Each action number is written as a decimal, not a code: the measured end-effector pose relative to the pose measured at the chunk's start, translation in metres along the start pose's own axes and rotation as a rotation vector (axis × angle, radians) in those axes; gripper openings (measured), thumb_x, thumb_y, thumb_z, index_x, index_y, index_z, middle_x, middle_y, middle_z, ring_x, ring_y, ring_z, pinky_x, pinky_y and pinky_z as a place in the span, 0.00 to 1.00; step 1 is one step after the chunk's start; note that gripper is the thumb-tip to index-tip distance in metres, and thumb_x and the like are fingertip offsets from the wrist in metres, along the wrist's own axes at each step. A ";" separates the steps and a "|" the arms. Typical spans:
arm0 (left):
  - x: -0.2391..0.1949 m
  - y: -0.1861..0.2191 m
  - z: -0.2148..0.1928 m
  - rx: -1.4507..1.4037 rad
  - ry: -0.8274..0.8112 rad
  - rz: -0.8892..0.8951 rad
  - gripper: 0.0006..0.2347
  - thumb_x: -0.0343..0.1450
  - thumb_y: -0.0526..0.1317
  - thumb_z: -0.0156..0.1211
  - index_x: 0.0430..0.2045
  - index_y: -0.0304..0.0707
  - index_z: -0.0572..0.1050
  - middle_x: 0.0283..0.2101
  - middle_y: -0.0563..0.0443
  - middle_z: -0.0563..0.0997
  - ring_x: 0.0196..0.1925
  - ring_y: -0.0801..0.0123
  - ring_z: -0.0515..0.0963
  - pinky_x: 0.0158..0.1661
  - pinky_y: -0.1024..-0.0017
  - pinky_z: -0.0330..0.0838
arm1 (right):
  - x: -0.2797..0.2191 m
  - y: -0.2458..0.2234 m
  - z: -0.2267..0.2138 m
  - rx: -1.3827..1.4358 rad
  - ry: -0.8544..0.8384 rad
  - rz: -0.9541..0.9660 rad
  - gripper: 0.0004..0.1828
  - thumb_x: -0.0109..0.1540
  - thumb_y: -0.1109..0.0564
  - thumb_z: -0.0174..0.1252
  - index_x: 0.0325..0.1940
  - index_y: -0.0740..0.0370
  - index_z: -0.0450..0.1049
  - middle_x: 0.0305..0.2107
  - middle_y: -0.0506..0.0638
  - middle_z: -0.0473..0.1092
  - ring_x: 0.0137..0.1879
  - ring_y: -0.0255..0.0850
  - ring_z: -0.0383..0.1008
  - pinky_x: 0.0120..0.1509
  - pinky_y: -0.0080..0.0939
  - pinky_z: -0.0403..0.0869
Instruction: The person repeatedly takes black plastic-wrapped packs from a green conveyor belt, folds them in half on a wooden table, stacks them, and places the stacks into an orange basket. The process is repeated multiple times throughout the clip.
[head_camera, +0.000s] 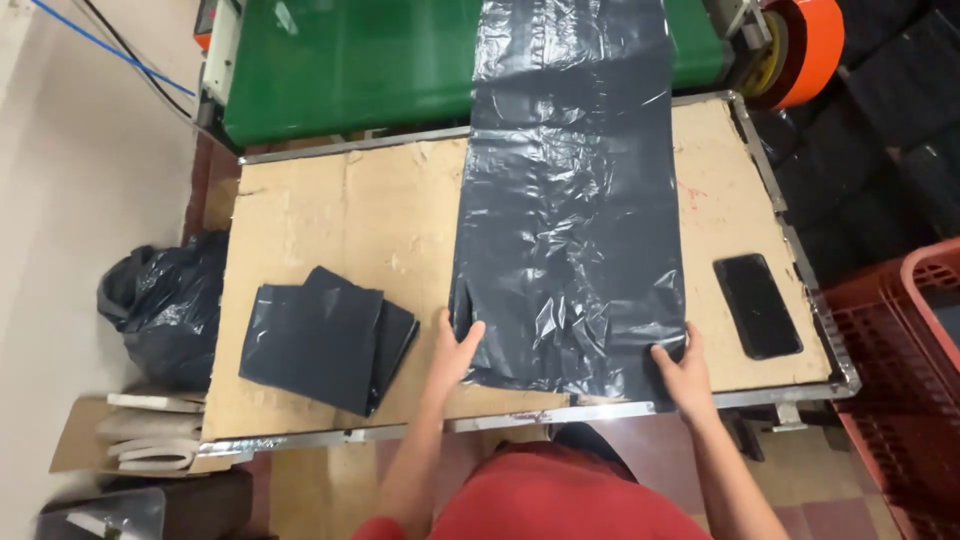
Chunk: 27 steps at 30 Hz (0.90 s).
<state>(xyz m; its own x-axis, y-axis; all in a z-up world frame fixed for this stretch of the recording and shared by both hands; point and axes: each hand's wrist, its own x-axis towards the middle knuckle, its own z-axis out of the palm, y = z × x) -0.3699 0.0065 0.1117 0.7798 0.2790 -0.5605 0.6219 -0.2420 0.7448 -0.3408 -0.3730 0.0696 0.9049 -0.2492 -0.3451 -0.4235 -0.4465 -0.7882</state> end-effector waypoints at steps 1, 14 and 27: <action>0.000 0.011 -0.003 -0.003 0.001 0.004 0.40 0.70 0.60 0.56 0.71 0.37 0.46 0.68 0.23 0.61 0.70 0.40 0.62 0.66 0.49 0.60 | -0.007 -0.018 0.003 0.000 0.002 -0.005 0.45 0.59 0.52 0.62 0.77 0.63 0.50 0.64 0.78 0.58 0.69 0.70 0.58 0.71 0.68 0.60; 0.093 -0.052 0.018 0.694 0.367 0.163 0.10 0.73 0.40 0.50 0.43 0.32 0.69 0.37 0.36 0.83 0.42 0.45 0.85 0.39 0.50 0.80 | -0.005 0.004 0.014 -0.402 0.145 -0.352 0.30 0.67 0.53 0.53 0.74 0.51 0.60 0.56 0.68 0.69 0.61 0.64 0.69 0.65 0.61 0.67; -0.039 -0.022 -0.004 0.737 0.084 0.818 0.41 0.64 0.60 0.61 0.67 0.35 0.57 0.68 0.33 0.62 0.73 0.43 0.57 0.63 0.37 0.55 | 0.020 -0.081 -0.011 0.180 -0.204 -0.403 0.21 0.64 0.65 0.51 0.57 0.48 0.78 0.43 0.55 0.73 0.52 0.43 0.72 0.61 0.45 0.68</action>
<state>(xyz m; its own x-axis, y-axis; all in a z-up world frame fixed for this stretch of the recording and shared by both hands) -0.4143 0.0046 0.1185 0.9853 -0.1629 0.0506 -0.1676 -0.8694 0.4649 -0.2887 -0.3509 0.1324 0.9928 0.0948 -0.0733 -0.0402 -0.3121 -0.9492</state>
